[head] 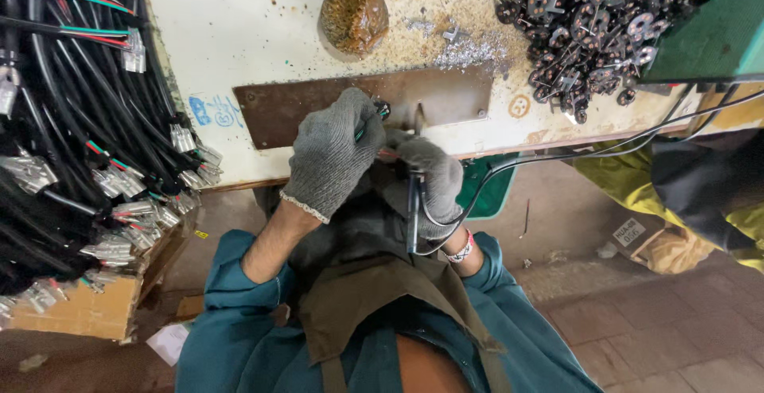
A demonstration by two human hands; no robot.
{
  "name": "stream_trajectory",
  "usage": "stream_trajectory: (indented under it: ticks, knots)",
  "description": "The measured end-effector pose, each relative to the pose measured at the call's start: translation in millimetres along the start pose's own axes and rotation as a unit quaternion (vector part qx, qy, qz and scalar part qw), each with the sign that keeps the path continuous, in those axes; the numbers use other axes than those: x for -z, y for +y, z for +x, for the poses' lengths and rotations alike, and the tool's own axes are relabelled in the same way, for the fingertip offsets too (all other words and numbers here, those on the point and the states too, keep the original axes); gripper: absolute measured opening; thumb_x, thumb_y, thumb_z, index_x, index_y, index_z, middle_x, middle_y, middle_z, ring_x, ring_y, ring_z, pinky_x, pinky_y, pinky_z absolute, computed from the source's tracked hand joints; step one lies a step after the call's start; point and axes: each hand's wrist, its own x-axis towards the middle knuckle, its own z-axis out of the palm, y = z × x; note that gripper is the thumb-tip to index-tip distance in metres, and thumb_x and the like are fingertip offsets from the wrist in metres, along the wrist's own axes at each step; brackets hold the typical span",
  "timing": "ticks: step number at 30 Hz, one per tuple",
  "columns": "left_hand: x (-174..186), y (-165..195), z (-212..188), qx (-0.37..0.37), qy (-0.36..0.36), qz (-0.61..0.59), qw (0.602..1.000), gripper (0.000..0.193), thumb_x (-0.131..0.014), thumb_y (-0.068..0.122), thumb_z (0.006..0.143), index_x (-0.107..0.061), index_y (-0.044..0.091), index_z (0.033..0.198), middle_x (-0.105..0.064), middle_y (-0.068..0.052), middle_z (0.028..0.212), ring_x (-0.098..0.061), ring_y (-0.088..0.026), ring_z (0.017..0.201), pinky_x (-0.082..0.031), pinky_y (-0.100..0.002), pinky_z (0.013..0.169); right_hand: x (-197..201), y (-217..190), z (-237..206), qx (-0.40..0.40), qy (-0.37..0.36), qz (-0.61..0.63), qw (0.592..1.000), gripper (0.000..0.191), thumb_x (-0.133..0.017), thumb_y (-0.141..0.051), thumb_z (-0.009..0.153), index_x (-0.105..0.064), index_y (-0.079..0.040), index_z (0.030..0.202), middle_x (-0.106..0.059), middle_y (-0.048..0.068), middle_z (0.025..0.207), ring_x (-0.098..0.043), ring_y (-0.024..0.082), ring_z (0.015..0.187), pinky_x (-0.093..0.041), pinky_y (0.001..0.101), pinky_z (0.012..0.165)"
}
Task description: The person solders insulated wire ends onto small electronic components at a workbench. They hold a component in one gloved hand, position a red or green wire against its terminal, and apply a soldering iron to join them, placing finished pieces aside and repeating the cycle.
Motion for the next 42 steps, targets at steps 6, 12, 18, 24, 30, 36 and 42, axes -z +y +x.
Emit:
stream_trajectory:
  ticks: [6, 12, 18, 24, 30, 36, 42]
  knots:
    - [1, 0, 2, 0.05, -0.039, -0.017, 0.998, 0.017, -0.075, 0.012, 0.09, -0.058, 0.01, 0.091, -0.065, -0.008, 0.077, -0.067, -0.035, 0.072, -0.051, -0.047, 0.065, -6, 16, -11, 0.003, -0.055, -0.056, 0.997, 0.024, -0.076, -0.004, 0.081, -0.07, -0.009, 0.103, -0.074, 0.01, 0.096, -0.074, 0.03, 0.086, -0.057, 0.0382, 0.074]
    - [2, 9, 2, -0.019, 0.043, 0.025, 0.999, 0.012, -0.071, 0.007, 0.095, -0.059, 0.008, 0.099, -0.065, -0.012, 0.085, -0.067, -0.034, 0.079, -0.053, -0.046, 0.07, -6, 11, -15, -0.131, -0.013, -0.05, 0.99, 0.027, -0.089, -0.007, 0.077, -0.072, -0.012, 0.097, -0.068, 0.006, 0.086, -0.068, 0.023, 0.076, -0.054, 0.0344, 0.072]
    - [16, 18, 4, 0.129, -0.075, -0.013, 0.989, 0.021, -0.076, 0.02, 0.099, -0.061, 0.006, 0.097, -0.066, -0.012, 0.078, -0.068, -0.032, 0.072, -0.052, -0.045, 0.065, 2, 8, -6, -0.048, 0.013, -0.096, 0.994, 0.053, -0.096, -0.01, 0.073, -0.06, -0.007, 0.113, -0.063, 0.009, 0.108, -0.063, 0.03, 0.101, -0.051, 0.0416, 0.092]
    - [38, 10, -6, -0.058, -0.051, -0.19, 0.979, 0.025, -0.066, 0.004, 0.095, -0.061, -0.002, 0.119, -0.066, -0.022, 0.108, -0.067, -0.038, 0.098, -0.054, -0.043, 0.083, 6, 5, 0, -0.091, 0.019, -0.009, 0.996, 0.057, -0.092, -0.003, 0.078, -0.055, -0.006, 0.12, -0.061, 0.012, 0.114, -0.063, 0.029, 0.104, -0.051, 0.0382, 0.098]
    - [23, -1, -16, -0.005, -0.052, -0.176, 0.983, 0.014, -0.073, 0.003, 0.094, -0.065, 0.003, 0.106, -0.069, -0.014, 0.103, -0.071, -0.032, 0.092, -0.056, -0.038, 0.08, 2, 4, -2, -0.133, 0.041, 0.081, 0.987, 0.055, -0.092, 0.003, 0.084, -0.053, -0.007, 0.122, -0.071, 0.004, 0.111, -0.068, 0.017, 0.095, -0.053, 0.033, 0.093]
    - [21, -10, -14, -0.036, -0.053, -0.116, 0.991, 0.013, -0.073, 0.005, 0.095, -0.062, 0.005, 0.103, -0.066, -0.014, 0.1, -0.069, -0.036, 0.089, -0.056, -0.042, 0.076, 18, 3, 7, -0.237, 0.0, 0.163, 0.958, 0.065, -0.087, 0.002, 0.077, -0.045, -0.008, 0.126, -0.058, 0.007, 0.114, -0.061, 0.01, 0.095, -0.054, 0.0269, 0.085]
    - [19, -5, -13, -0.044, -0.065, -0.074, 0.994, 0.014, -0.074, 0.01, 0.094, -0.063, 0.008, 0.102, -0.067, -0.012, 0.098, -0.068, -0.036, 0.085, -0.054, -0.044, 0.07, 12, 3, 18, -0.21, -0.029, 0.375, 0.902, 0.052, -0.074, 0.013, 0.095, -0.043, -0.011, 0.128, -0.068, 0.014, 0.124, -0.068, 0.019, 0.114, -0.057, 0.0293, 0.094]
